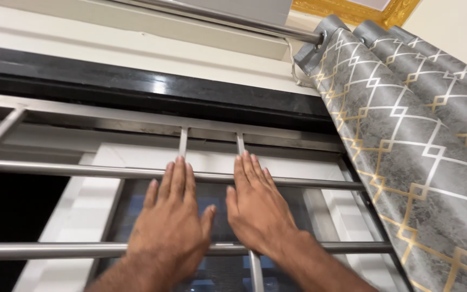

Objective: Wiping down metal security bars on a window by hand.

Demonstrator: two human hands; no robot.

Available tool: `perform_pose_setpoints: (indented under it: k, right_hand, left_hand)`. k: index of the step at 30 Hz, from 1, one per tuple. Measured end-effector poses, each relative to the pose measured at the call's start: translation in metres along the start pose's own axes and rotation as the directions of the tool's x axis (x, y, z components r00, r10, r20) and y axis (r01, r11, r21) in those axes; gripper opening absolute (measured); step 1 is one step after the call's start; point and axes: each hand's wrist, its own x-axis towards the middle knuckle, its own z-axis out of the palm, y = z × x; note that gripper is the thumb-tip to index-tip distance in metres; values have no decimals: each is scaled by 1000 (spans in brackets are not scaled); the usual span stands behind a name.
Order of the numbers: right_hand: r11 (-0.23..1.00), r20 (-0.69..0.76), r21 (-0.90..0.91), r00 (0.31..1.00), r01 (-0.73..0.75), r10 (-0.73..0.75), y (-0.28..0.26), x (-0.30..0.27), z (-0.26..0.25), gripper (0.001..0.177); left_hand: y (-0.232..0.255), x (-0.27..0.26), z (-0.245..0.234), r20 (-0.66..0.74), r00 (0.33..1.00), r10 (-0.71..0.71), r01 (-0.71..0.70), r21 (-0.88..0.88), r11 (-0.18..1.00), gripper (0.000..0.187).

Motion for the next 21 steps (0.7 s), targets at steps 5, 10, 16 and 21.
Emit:
perform_pose_setpoints:
  k: [5, 10, 16, 21]
  right_hand:
    - [1000, 30, 3, 1000, 6, -6, 15, 26, -1, 68]
    - [999, 39, -52, 999, -13, 15, 20, 42, -1, 70]
    - [1000, -15, 17, 1000, -25, 25, 14, 40, 8, 71]
    - [1000, 8, -15, 1000, 24, -24, 10, 18, 15, 62]
  left_hand:
    - [0, 22, -12, 117, 993, -31, 29, 22, 999, 83]
    - [2, 42, -17, 151, 984, -95, 91, 34, 995, 77]
    - [1, 43, -14, 108, 980, -167, 170, -21, 985, 75]
    - [4, 29, -11, 95, 979, -182, 187, -46, 981, 74]
